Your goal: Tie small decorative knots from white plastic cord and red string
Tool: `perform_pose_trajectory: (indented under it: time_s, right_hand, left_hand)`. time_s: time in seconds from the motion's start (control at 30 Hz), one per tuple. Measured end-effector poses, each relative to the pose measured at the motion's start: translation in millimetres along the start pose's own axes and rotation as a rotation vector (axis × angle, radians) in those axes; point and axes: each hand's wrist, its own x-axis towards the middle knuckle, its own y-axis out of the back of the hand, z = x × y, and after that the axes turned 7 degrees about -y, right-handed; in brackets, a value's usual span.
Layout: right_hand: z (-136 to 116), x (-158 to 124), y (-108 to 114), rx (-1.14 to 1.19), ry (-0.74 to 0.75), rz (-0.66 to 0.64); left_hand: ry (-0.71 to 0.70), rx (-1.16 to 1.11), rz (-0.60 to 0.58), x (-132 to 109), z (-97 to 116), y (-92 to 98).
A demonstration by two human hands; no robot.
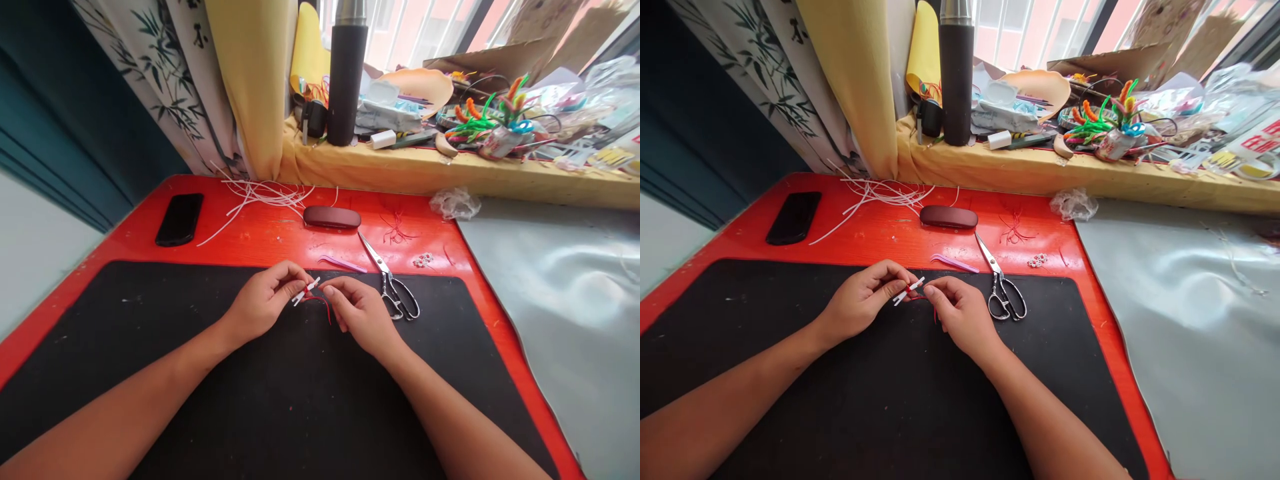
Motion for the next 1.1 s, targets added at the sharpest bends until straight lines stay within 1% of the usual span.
perform_pose_trajectory:
  time_s: [0.1, 0.27, 0.47, 0.9, 1.1]
  right_hand:
    - [-0.2, -0.7, -2.0, -0.043, 0.012, -0.001]
    - [-0.8, -0.6, -2.9, -0.045, 0.002, -0.016]
    - [1.2, 1.5, -2.9, -0.027, -0.002, -0.036]
    - [2.6, 2.6, -2.9, 0.022, 0.004, -0.055]
    - [-0.4, 2.4, -2.2, 0.028, -0.016, -0.027]
  left_hand:
    - [-0.040, 0.071, -0.032, -1.8, 1.5, -2.2]
    - [-0.154, 0.115, -0.061, -0.6, 7.3, -5.7]
    - [-0.192, 0.118, -0.078, -0.3, 8.6, -6.7]
    - [-0.166, 0.086, -0.071, -1.2, 10.0, -8.4]
    - [-0.110, 0.036, -0.059, -0.4, 8.2, -8.2]
